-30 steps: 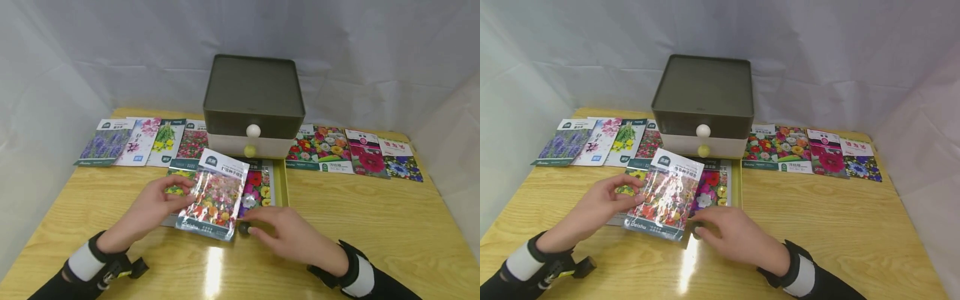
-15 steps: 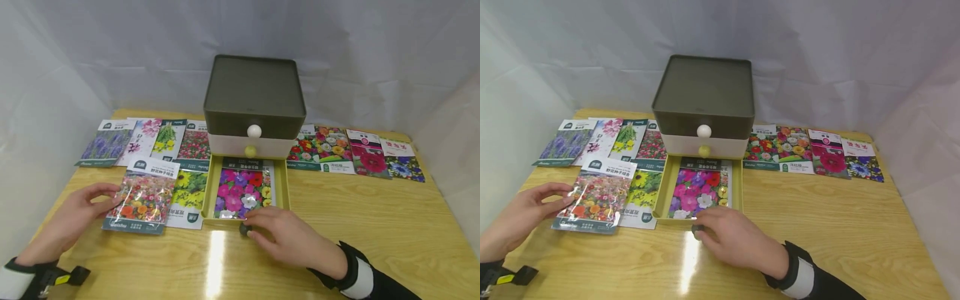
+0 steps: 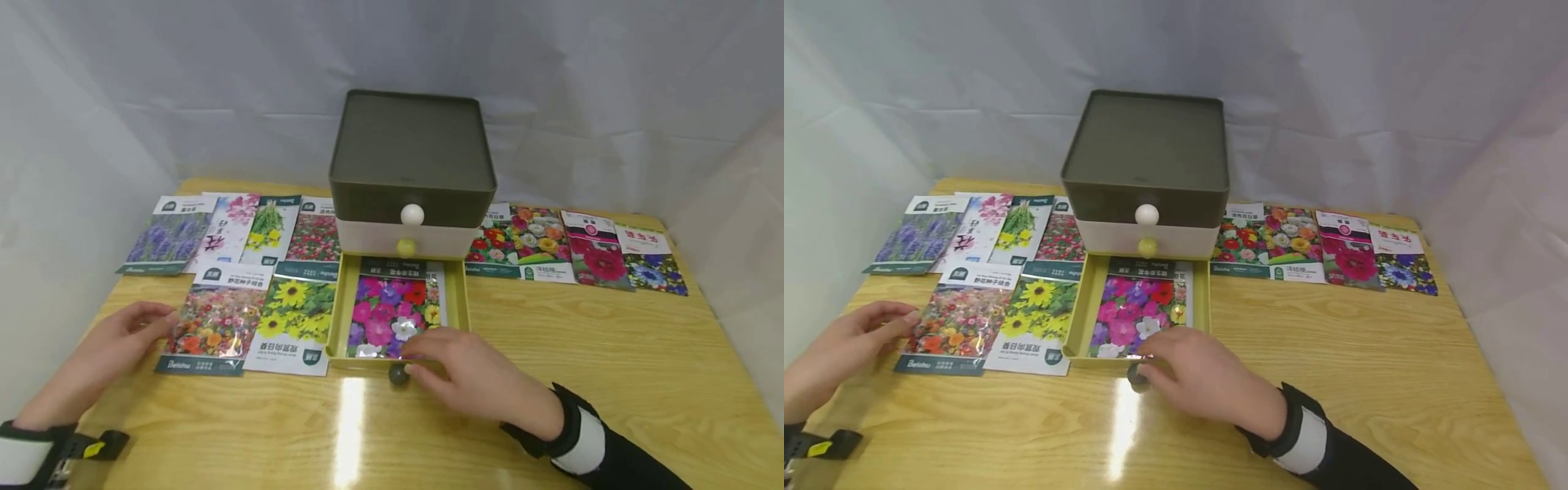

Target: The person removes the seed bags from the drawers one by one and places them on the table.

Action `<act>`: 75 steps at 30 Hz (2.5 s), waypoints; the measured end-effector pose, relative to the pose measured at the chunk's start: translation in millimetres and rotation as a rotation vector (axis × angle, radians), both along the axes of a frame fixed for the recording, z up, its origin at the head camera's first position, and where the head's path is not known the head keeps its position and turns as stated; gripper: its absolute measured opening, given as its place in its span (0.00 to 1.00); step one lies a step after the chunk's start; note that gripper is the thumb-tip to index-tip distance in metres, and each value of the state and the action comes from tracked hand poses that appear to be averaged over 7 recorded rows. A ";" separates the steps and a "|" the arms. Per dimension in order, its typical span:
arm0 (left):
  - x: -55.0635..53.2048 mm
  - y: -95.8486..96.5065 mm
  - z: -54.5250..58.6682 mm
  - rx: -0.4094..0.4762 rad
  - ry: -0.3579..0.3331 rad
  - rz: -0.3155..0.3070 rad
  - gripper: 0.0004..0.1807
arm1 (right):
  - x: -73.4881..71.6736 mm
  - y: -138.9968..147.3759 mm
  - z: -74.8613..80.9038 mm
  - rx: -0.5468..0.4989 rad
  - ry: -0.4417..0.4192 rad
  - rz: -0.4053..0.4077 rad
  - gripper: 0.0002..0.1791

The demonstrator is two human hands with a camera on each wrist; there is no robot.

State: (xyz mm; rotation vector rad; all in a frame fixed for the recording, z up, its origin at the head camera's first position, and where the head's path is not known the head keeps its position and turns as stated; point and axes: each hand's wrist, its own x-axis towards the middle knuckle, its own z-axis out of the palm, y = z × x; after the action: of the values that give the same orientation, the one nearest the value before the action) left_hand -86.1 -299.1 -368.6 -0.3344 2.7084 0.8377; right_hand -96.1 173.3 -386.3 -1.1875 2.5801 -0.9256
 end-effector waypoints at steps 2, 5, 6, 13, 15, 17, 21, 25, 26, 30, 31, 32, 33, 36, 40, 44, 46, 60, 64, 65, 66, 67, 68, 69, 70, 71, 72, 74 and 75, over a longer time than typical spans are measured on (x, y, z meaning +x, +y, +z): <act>0.6 4.1 4.9 -0.083 0.010 -0.049 0.39 | -4.5 1.9 -2.7 0.012 0.015 -0.032 0.16; -1.9 17.4 12.2 -0.172 0.065 -0.105 0.37 | -12.7 3.9 -7.8 0.041 0.062 -0.076 0.16; -3.3 24.2 15.1 -0.187 0.090 -0.123 0.36 | -15.6 4.1 -9.4 0.046 0.076 -0.088 0.16; -17.7 95.6 38.4 -0.171 0.297 -0.329 0.26 | -32.1 1.2 -16.6 0.071 0.120 -0.136 0.13; -23.9 119.1 42.9 -0.166 0.350 -0.409 0.24 | -35.9 0.1 -17.0 0.092 0.127 -0.151 0.11; -30.1 142.6 45.7 -0.158 0.383 -0.491 0.22 | -39.6 -0.8 -17.8 0.118 0.140 -0.157 0.09; -41.4 187.7 42.3 -0.198 0.474 -0.686 0.18 | -45.7 -3.7 -19.7 0.176 0.154 -0.165 0.06; -50.6 224.2 25.7 -0.353 0.585 -0.878 0.09 | -49.7 -6.8 -21.2 0.272 0.164 -0.181 0.07; -51.8 229.9 20.5 -0.418 0.593 -0.914 0.07 | -50.2 -7.8 -22.0 0.293 0.178 -0.180 0.08; -53.4 241.1 3.3 -0.683 0.569 -0.995 0.08 | -51.3 -11.9 -27.8 0.332 0.249 -0.179 0.11; -53.3 242.0 0.6 -0.732 0.550 -1.003 0.08 | -51.3 -12.6 -29.4 0.326 0.264 -0.181 0.12; -53.0 242.6 -1.6 -0.760 0.530 -1.006 0.09 | -51.2 -13.0 -30.5 0.316 0.275 -0.184 0.13; -53.0 243.2 -3.4 -0.775 0.518 -1.008 0.10 | -51.1 -13.2 -31.5 0.307 0.281 -0.190 0.13; -53.4 242.0 -6.5 -0.770 0.509 -1.010 0.14 | -51.2 -15.6 -33.1 0.255 0.293 -0.196 0.11; -54.7 239.5 -7.2 -0.679 0.517 -0.978 0.16 | -51.4 -17.7 -35.6 0.200 0.308 -0.196 0.09; -55.3 236.1 -6.0 -0.539 0.533 -0.877 0.17 | -51.8 -17.4 -36.4 0.149 0.272 -0.250 0.10; -55.7 234.9 -5.7 -0.480 0.554 -0.831 0.17 | -52.5 -15.8 -36.0 0.099 0.243 -0.299 0.10; -48.4 243.2 6.5 -0.185 0.602 -0.639 0.11 | -50.2 32.3 -18.6 -0.276 -0.307 -0.483 0.13; -37.5 253.2 10.0 -0.094 0.579 -0.752 0.14 | -40.8 61.6 -17.1 -0.335 -0.550 -0.503 0.18; -35.3 255.6 10.6 -0.079 0.576 -0.788 0.14 | -38.2 70.0 -17.1 -0.349 -0.584 -0.508 0.19; -33.5 257.7 11.0 -0.067 0.574 -0.819 0.15 | -35.7 78.8 -17.3 -0.363 -0.609 -0.514 0.20; -32.1 259.5 11.5 -0.059 0.573 -0.844 0.16 | -33.2 88.1 -17.6 -0.372 -0.624 -0.522 0.20; -31.1 260.7 12.0 -0.056 0.567 -0.858 0.16 | -31.2 97.4 -18.1 -0.381 -0.634 -0.535 0.21; -30.4 261.2 12.4 -0.055 0.559 -0.866 0.16 | -29.6 106.8 -19.3 -0.380 -0.624 -0.544 0.21; -30.2 261.2 12.8 -0.055 0.552 -0.867 0.17 | -28.4 116.1 -20.9 -0.377 -0.609 -0.556 0.22; -30.2 260.5 12.8 -0.061 0.541 -0.860 0.18 | -27.2 125.4 -23.0 -0.370 -0.589 -0.569 0.22; -30.6 259.5 12.6 -0.069 0.529 -0.852 0.18 | -26.4 134.3 -25.4 -0.361 -0.573 -0.583 0.22; -31.9 256.5 11.9 -0.095 0.507 -0.833 0.20 | -25.5 150.1 -31.6 -0.338 -0.537 -0.614 0.22; -32.6 254.6 11.6 -0.105 0.498 -0.826 0.20 | -25.0 156.7 -34.8 -0.322 -0.527 -0.629 0.22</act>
State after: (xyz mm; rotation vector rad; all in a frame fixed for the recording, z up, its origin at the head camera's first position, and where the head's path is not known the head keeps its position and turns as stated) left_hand -118.7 -44.5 -357.0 1.0367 2.8874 0.5628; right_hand -121.1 330.0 -421.1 -0.0853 2.4123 -1.5601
